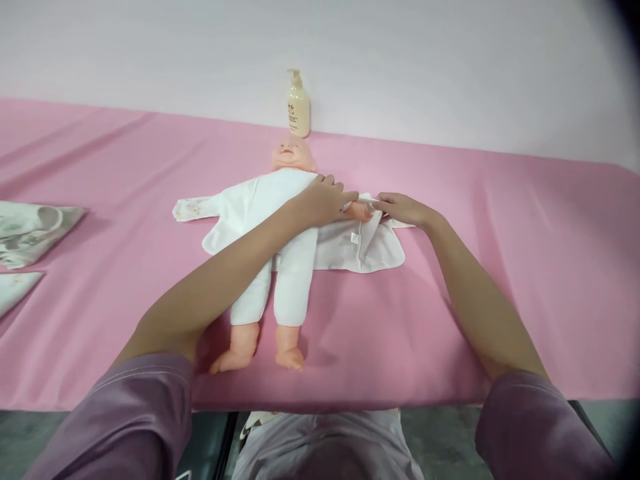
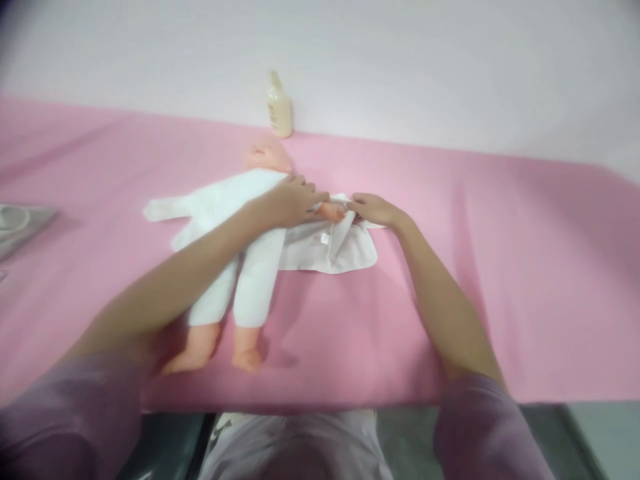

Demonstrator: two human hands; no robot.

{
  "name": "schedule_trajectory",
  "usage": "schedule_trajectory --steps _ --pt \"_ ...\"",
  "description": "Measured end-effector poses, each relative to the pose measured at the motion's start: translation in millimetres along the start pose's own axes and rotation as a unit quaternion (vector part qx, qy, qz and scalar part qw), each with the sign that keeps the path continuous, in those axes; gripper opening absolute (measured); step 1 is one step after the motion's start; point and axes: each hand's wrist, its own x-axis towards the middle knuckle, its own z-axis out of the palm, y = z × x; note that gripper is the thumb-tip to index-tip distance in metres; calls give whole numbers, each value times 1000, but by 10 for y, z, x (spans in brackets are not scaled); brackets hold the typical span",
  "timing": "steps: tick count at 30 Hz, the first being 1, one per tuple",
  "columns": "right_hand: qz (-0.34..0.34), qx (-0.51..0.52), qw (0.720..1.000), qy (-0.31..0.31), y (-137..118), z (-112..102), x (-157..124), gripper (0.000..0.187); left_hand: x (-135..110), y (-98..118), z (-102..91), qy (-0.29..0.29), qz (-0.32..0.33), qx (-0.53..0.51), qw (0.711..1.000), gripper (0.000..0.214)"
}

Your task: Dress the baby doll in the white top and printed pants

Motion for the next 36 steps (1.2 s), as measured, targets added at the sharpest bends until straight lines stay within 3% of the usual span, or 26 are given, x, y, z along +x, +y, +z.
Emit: schedule_trajectory --steps 3,8,14,17,21,28,36 --pt "-17 -43 999 5 -34 -23 -56 31 -15 23 2 -28 -5 15 999 44" --pt "-55 -133 989 30 -178 24 -154 26 43 107 -43 -72 -47 20 996 50" --pt "-77 -207 974 43 -295 74 -207 34 157 154 -93 -111 -96 -24 989 49" --pt "-74 -198 977 37 -280 60 -207 35 191 123 -73 -106 -103 -49 988 48" --pt "-74 -195 977 40 -269 51 -199 34 246 95 -7 -56 -128 -66 988 47" --pt "-77 -242 966 48 -245 126 -115 29 393 46 242 -18 -130 -43 990 45" --pt "-100 -210 970 72 -170 137 -66 37 515 40 332 -36 -154 -38 987 47"
